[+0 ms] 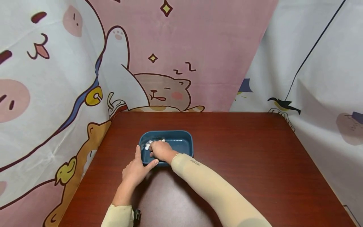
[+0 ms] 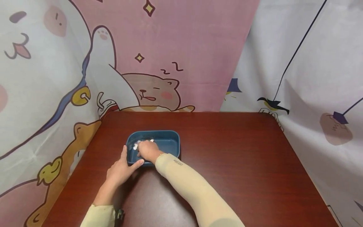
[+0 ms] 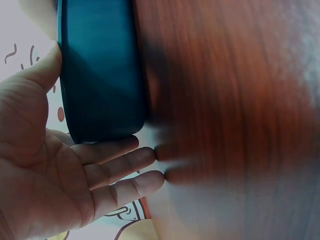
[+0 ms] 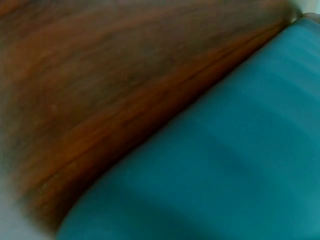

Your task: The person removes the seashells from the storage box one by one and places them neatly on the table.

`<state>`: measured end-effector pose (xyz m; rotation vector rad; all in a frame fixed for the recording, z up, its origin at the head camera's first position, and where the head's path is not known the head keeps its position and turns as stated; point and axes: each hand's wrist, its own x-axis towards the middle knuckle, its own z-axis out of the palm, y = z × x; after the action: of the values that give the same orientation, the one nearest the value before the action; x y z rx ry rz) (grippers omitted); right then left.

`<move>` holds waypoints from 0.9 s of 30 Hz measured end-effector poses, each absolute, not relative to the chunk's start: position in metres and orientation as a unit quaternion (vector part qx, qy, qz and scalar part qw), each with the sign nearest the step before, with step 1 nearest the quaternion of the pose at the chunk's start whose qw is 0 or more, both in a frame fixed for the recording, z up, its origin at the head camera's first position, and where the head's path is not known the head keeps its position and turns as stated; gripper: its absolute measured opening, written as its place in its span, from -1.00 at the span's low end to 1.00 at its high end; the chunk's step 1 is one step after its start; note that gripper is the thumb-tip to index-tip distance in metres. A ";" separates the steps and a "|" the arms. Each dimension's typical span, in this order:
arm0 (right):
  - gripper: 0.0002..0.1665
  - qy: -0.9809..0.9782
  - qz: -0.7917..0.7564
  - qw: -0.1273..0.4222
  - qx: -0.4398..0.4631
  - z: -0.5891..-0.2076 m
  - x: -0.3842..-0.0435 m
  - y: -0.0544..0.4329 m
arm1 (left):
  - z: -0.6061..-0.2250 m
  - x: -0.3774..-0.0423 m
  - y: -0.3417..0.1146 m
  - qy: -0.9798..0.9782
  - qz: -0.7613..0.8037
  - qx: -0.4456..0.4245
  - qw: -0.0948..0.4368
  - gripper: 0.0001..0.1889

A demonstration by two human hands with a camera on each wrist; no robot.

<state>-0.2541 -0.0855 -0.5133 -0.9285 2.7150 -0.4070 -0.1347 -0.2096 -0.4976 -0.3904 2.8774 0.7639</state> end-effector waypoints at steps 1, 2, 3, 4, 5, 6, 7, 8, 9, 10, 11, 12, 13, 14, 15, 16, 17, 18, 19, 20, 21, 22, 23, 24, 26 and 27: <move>-0.82 0.930 -0.138 0.120 -0.319 -0.513 -0.254 -0.085 | -0.498 -0.135 -0.209 0.956 0.254 -0.130 0.069 0.37; -0.83 0.930 -0.137 0.118 -0.320 -0.513 -0.253 -0.085 | -0.498 -0.135 -0.209 0.956 0.254 -0.130 0.069 0.38; -0.85 0.930 -0.135 0.115 -0.322 -0.513 -0.253 -0.085 | -0.498 -0.135 -0.209 0.956 0.254 -0.130 0.069 0.38; -0.86 0.930 -0.134 0.112 -0.323 -0.513 -0.252 -0.085 | -0.498 -0.135 -0.209 0.956 0.253 -0.130 0.068 0.38; -0.90 0.930 -0.132 0.109 -0.324 -0.512 -0.252 -0.084 | -0.498 -0.135 -0.209 0.956 0.253 -0.129 0.068 0.39; -0.93 0.930 -0.130 0.106 -0.326 -0.511 -0.251 -0.084 | -0.497 -0.135 -0.208 0.957 0.252 -0.129 0.068 0.39; -0.95 0.931 -0.128 0.102 -0.326 -0.510 -0.250 -0.085 | -0.497 -0.135 -0.208 0.957 0.251 -0.129 0.067 0.39; -0.96 0.931 -0.126 0.100 -0.327 -0.509 -0.249 -0.084 | -0.497 -0.135 -0.208 0.957 0.251 -0.129 0.067 0.40; -0.96 0.931 -0.124 0.099 -0.327 -0.508 -0.249 -0.085 | -0.497 -0.135 -0.208 0.957 0.251 -0.129 0.066 0.40; -0.95 0.931 -0.123 0.101 -0.327 -0.507 -0.248 -0.084 | -0.497 -0.135 -0.208 0.957 0.252 -0.130 0.066 0.40; -0.94 0.931 -0.119 0.104 -0.328 -0.506 -0.248 -0.084 | -0.497 -0.134 -0.208 0.957 0.252 -0.130 0.067 0.40; -0.95 0.931 -0.117 0.107 -0.329 -0.505 -0.247 -0.084 | -0.498 -0.134 -0.208 0.957 0.252 -0.130 0.067 0.40; -0.96 0.930 -0.115 0.112 -0.330 -0.505 -0.247 -0.083 | -0.498 -0.134 -0.208 0.956 0.253 -0.131 0.067 0.40; -0.97 0.930 -0.114 0.116 -0.330 -0.504 -0.246 -0.083 | -0.498 -0.133 -0.207 0.956 0.253 -0.131 0.067 0.40; -0.97 0.929 -0.113 0.121 -0.330 -0.504 -0.246 -0.082 | -0.498 -0.133 -0.207 0.956 0.254 -0.131 0.067 0.40; -0.95 0.928 -0.112 0.125 -0.331 -0.503 -0.245 -0.082 | -0.499 -0.133 -0.207 0.956 0.253 -0.131 0.067 0.40; -0.93 0.928 -0.112 0.128 -0.332 -0.503 -0.245 -0.081 | -0.499 -0.132 -0.207 0.956 0.253 -0.131 0.067 0.40; -0.92 0.927 -0.113 0.132 -0.332 -0.502 -0.244 -0.081 | -0.499 -0.132 -0.207 0.956 0.253 -0.131 0.066 0.39; -0.92 0.927 -0.112 0.135 -0.332 -0.502 -0.244 -0.080 | -0.499 -0.132 -0.207 0.956 0.253 -0.132 0.066 0.39; -0.94 0.926 -0.111 0.137 -0.333 -0.501 -0.243 -0.080 | -0.499 -0.132 -0.207 0.956 0.252 -0.132 0.066 0.39; -0.94 0.927 -0.108 0.136 -0.333 -0.501 -0.243 -0.079 | -0.499 -0.132 -0.207 0.956 0.251 -0.133 0.065 0.39; -0.95 0.927 -0.106 0.136 -0.334 -0.500 -0.243 -0.079 | -0.499 -0.132 -0.207 0.956 0.251 -0.135 0.065 0.39; -0.96 0.927 -0.104 0.134 -0.336 -0.499 -0.243 -0.078 | -0.500 -0.132 -0.207 0.956 0.251 -0.136 0.065 0.39; -0.97 0.926 -0.101 0.131 -0.338 -0.499 -0.243 -0.077 | -0.500 -0.132 -0.207 0.956 0.251 -0.137 0.066 0.39; -0.93 0.927 -0.096 0.122 -0.342 -0.497 -0.242 -0.075 | -0.500 -0.132 -0.207 0.956 0.251 -0.140 0.066 0.39; -0.93 0.926 -0.095 0.116 -0.345 -0.497 -0.242 -0.074 | -0.500 -0.132 -0.207 0.956 0.251 -0.140 0.065 0.39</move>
<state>-0.2420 -0.0735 -0.4974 -1.0115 2.7135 -0.2786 -0.1322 -0.2069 -0.4995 -0.4223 2.8832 0.7566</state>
